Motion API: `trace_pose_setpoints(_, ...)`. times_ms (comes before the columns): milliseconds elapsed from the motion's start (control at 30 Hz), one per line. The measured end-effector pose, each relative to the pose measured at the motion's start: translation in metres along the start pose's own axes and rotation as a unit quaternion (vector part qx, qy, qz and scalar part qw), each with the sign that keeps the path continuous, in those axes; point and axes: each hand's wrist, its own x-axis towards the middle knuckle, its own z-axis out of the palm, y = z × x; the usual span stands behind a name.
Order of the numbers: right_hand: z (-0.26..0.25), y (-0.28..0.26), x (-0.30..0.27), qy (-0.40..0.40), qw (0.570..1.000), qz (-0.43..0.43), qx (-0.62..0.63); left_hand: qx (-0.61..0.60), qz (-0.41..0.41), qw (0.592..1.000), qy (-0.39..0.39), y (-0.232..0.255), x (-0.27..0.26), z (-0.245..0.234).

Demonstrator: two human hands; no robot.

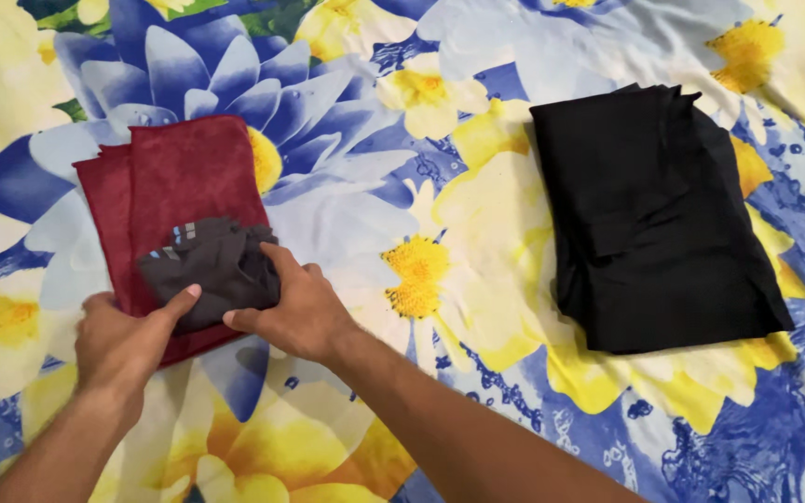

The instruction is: The person folds several pieces of clothing on a bed, including white and black pants and a maroon item, then places them into a closet shelf. The person repeats the folding and stacking process for multiple items.

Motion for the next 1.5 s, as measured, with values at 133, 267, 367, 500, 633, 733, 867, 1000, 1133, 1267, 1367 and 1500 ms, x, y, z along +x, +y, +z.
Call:
trace_pose_setpoints(133, 0.003, 0.001, 0.007, -0.033, 0.995, 0.006, 0.091, -0.175, -0.087, 0.973, -0.119, 0.012, -0.001, 0.000)
trace_pose_setpoints(267, -0.018, -0.008, 0.002, -0.021, 0.992, 0.096, 0.079, -0.252, -0.186, 0.931, -0.186, 0.037, -0.024, 0.001)
trace_pose_setpoints(367, -0.045, -0.007, -0.025, 0.025, 0.996, 0.086, 0.017, -0.299, -0.221, 0.898, -0.235, 0.049, -0.058, -0.003)
trace_pose_setpoints(500, -0.083, 0.006, -0.081, 0.064, 0.996, 0.046, 0.047, -0.373, -0.224, 0.859, -0.270, 0.046, -0.116, 0.010)
trace_pose_setpoints(633, -0.110, 0.016, -0.134, 0.066, 0.994, 0.086, -0.013, -0.275, -0.084, 0.941, -0.177, 0.028, -0.177, 0.038)
trace_pose_setpoints(733, -0.125, 0.019, -0.161, -0.016, 0.994, 0.076, -0.083, -0.116, -0.006, 0.989, -0.095, 0.020, -0.203, 0.050)
trace_pose_setpoints(867, -0.154, 0.025, -0.166, -0.068, 0.988, 0.065, -0.123, 0.060, -0.009, 0.996, -0.072, 0.026, -0.210, 0.048)
trace_pose_setpoints(1000, -0.208, 0.045, -0.152, 0.100, 0.986, 0.049, -0.125, 0.133, 0.104, 0.985, 0.013, 0.054, -0.208, 0.046)
trace_pose_setpoints(1133, -0.275, 0.074, -0.145, 0.236, 0.940, -0.038, -0.244, 0.051, 0.295, 0.953, 0.052, 0.103, -0.216, 0.059)
trace_pose_setpoints(1267, -0.315, 0.101, -0.149, 0.125, 0.920, -0.031, -0.369, 0.010, 0.431, 0.901, -0.044, 0.149, -0.241, 0.091)
trace_pose_setpoints(1367, -0.321, 0.115, -0.150, 0.031, 0.924, 0.030, -0.381, 0.031, 0.519, 0.843, -0.141, 0.179, -0.259, 0.121)
trace_pose_setpoints(1500, -0.320, 0.127, -0.148, -0.005, 0.914, 0.086, -0.396, 0.065, 0.538, 0.819, -0.187, 0.210, -0.275, 0.160)
